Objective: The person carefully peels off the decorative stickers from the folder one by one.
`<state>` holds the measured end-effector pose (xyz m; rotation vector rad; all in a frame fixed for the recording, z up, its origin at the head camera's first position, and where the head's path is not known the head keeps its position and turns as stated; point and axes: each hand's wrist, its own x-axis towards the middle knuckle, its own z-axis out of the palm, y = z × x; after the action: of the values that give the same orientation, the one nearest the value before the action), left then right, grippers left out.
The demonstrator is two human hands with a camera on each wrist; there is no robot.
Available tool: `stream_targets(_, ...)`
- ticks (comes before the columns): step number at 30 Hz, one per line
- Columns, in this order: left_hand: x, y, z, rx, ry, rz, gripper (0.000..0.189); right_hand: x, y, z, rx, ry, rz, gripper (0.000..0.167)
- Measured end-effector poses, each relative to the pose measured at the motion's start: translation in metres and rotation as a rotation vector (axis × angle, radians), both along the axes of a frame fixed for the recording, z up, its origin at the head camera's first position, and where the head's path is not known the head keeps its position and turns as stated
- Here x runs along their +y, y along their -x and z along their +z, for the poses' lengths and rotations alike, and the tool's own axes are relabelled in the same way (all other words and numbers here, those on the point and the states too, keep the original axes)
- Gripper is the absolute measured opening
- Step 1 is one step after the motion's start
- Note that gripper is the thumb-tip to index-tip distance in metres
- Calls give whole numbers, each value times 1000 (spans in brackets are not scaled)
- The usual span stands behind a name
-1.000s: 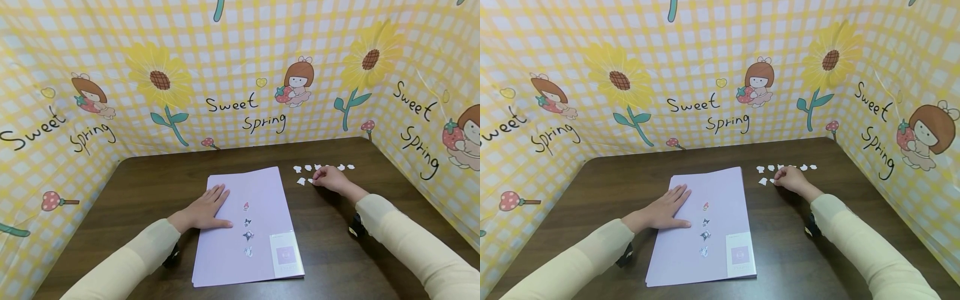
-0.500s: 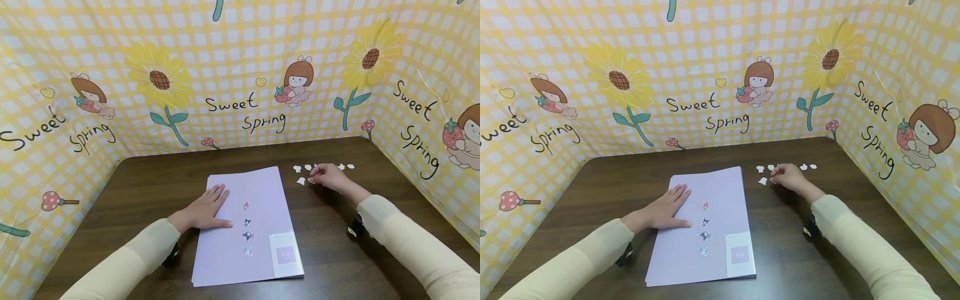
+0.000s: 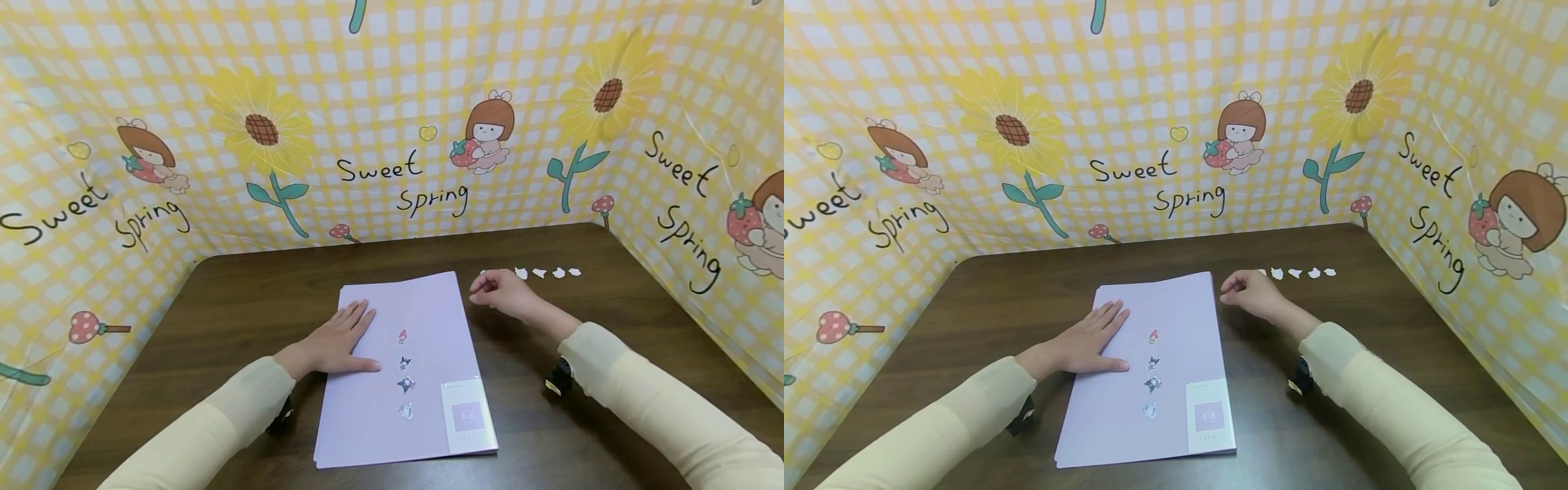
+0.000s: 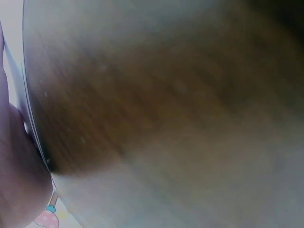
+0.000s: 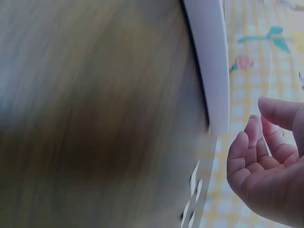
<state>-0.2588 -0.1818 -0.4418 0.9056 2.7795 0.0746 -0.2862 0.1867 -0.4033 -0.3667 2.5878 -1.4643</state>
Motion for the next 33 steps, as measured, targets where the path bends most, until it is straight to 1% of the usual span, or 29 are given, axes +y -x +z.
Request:
stream_targets(4,-1,0,0,0,-4,1,113,-20,-6,2,12,14,43,15)
stream_targets(11,0,0,1,-8,2,2,113,-51,-13,0,35,32,114,17)
stream_targets(17,0,-1,1,-11,7,-5,112,-72,-15,-3,91,19,157,16)
stream_targets(19,0,-1,2,-12,0,-4,112,-78,-16,-4,111,9,184,16)
stream_targets(25,0,-3,3,-12,-4,3,112,-96,-18,-6,132,-51,251,16)
stream_targets(33,1,-1,4,2,5,-12,113,-103,-15,-8,130,-110,325,15)
